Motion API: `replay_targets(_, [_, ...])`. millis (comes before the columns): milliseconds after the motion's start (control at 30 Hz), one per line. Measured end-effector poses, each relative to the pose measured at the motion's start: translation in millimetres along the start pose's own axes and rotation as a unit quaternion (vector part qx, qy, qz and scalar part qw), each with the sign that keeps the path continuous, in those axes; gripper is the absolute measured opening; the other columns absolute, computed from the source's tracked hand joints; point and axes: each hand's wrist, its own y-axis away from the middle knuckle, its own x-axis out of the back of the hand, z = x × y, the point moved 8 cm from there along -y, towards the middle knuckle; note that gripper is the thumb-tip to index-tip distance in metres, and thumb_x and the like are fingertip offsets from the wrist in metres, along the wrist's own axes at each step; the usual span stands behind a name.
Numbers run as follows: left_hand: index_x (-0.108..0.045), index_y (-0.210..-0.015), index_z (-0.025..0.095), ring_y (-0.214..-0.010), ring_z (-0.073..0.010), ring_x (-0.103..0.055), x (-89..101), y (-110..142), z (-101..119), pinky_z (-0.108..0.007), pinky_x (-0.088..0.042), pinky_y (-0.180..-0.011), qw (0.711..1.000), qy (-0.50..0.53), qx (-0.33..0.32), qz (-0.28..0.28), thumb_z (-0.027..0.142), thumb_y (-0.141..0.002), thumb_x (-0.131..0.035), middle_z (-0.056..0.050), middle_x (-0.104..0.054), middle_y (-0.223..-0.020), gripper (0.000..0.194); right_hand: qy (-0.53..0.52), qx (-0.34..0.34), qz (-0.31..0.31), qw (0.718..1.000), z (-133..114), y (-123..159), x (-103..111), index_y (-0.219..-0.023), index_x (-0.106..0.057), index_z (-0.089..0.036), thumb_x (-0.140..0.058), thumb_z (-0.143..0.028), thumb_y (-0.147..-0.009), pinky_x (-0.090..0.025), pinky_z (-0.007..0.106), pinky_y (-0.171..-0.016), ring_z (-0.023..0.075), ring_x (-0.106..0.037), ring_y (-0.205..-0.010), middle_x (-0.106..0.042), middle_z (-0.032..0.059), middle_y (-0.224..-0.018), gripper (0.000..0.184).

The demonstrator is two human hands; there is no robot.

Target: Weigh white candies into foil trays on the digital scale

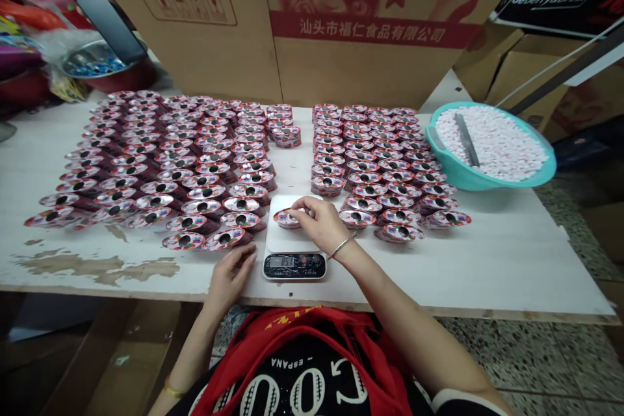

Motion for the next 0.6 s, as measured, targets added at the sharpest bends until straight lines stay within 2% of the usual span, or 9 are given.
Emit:
replay_targets(133, [-0.066,-0.105,0.018,-0.091,-0.0194,-0.068,0.5,-0.7,2.1,-0.03,-0.058,-0.073,1.0,-0.009,-0.004,-0.001,0.04,-0.092,-0.05,-0.01,-0.071,-0.103,0.03,0.045,0.006,-0.012,0.999,-7.6,-3.6,-1.6,-0.081,-0.068,-0.014,-0.062,-0.039,-0.085,-0.031,0.023,-0.058,0.0094,-0.042,-0.059,-0.057,0.0,-0.066,0.026])
replay_targets(267, [-0.066,-0.105,0.018,-0.092,-0.0193,-0.068,0.7,-0.5,1.7,-0.03,-0.057,-0.074,1.0,-0.01,-0.001,-0.004,0.04,-0.092,-0.051,-0.009,-0.071,-0.104,0.03,0.069,0.004,0.022,0.997,-10.3,-5.7,8.0,-0.104,-0.068,-0.013,-0.065,-0.044,-0.083,-0.031,0.024,-0.058,0.011,-0.045,-0.06,-0.053,-0.001,-0.062,0.037])
replay_targets(400, [-0.066,-0.106,0.017,-0.091,-0.0193,-0.068,-0.1,-0.7,1.9,-0.03,-0.057,-0.073,1.0,-0.011,-0.003,-0.01,0.04,-0.092,-0.05,-0.01,-0.07,-0.103,0.031,-0.057,-0.017,0.054,0.997,-2.0,7.1,29.5,-0.11,-0.064,-0.014,-0.061,-0.044,-0.085,-0.036,0.023,-0.06,0.0103,-0.046,-0.064,-0.052,-0.0007,-0.071,0.039])
replay_targets(500, [-0.065,-0.106,0.018,-0.091,-0.0191,-0.067,0.8,-2.0,8.7,-0.031,-0.057,-0.075,1.0,-0.017,-0.019,-0.015,0.039,-0.092,-0.05,-0.009,-0.07,-0.102,0.03,-0.184,-0.084,0.032,0.979,18.2,28.6,39.0,-0.114,-0.06,-0.016,-0.064,-0.043,-0.082,-0.034,0.021,-0.055,0.0087,-0.044,-0.063,-0.052,-0.0015,-0.073,0.042])
replay_targets(600, [-0.064,-0.106,0.018,-0.092,-0.0185,-0.066,5.2,-4.5,22.1,-0.032,-0.055,-0.08,0.999,-0.025,-0.037,-0.017,0.038,-0.093,-0.05,-0.009,-0.07,-0.102,0.027,-0.256,-0.154,0.017,0.954,44.4,55.2,43.5,-0.112,-0.06,-0.016,-0.07,-0.042,-0.076,-0.035,0.021,-0.053,0.0089,-0.049,-0.062,-0.057,0.0008,-0.076,0.045])
